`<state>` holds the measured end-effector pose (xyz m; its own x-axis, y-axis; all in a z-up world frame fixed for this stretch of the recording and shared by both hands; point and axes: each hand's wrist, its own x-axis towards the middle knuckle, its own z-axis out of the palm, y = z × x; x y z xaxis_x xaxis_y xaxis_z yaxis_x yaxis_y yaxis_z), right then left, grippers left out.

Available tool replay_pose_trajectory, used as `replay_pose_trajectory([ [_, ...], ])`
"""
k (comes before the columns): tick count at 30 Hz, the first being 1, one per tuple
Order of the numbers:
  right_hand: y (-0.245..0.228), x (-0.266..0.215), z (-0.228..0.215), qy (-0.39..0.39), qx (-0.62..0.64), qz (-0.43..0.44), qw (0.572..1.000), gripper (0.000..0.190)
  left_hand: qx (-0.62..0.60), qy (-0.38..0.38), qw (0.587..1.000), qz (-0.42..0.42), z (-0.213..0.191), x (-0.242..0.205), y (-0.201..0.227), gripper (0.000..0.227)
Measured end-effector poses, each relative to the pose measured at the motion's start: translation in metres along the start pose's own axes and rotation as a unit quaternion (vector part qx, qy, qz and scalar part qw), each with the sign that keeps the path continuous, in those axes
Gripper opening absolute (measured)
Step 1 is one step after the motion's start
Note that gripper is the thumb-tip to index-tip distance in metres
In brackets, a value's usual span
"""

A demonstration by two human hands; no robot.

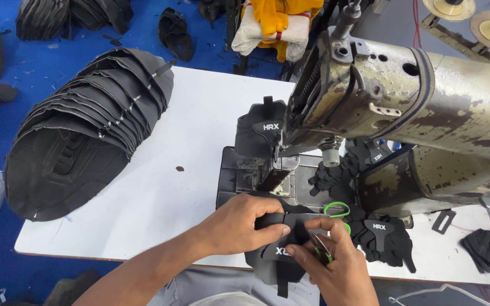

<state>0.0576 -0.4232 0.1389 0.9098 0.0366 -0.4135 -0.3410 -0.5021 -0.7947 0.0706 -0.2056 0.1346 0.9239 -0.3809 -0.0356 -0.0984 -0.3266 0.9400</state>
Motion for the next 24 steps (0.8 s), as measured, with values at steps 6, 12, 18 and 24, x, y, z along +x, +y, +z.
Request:
replay_pose_trajectory([
  [6, 0.036, 0.014, -0.024, -0.027, 0.017, -0.089, 0.996, 0.027, 0.003, -0.003, 1.0, 0.01, -0.003, 0.0, -0.003, 0.025],
  [12, -0.017, 0.03, -0.045, -0.036, -0.075, -0.249, 0.965, 0.029, -0.002, -0.031, 0.999, -0.014, -0.009, 0.002, 0.0, 0.025],
  [18, -0.017, 0.054, -0.049, -0.167, -0.171, -0.215, 0.947, 0.04, 0.0, -0.041, 0.999, -0.034, -0.01, 0.002, -0.001, 0.027],
  [24, -0.052, 0.031, -0.037, -0.082, -0.277, -0.162, 0.944, 0.056, 0.004, -0.028, 0.999, -0.018, -0.007, 0.005, -0.001, 0.027],
])
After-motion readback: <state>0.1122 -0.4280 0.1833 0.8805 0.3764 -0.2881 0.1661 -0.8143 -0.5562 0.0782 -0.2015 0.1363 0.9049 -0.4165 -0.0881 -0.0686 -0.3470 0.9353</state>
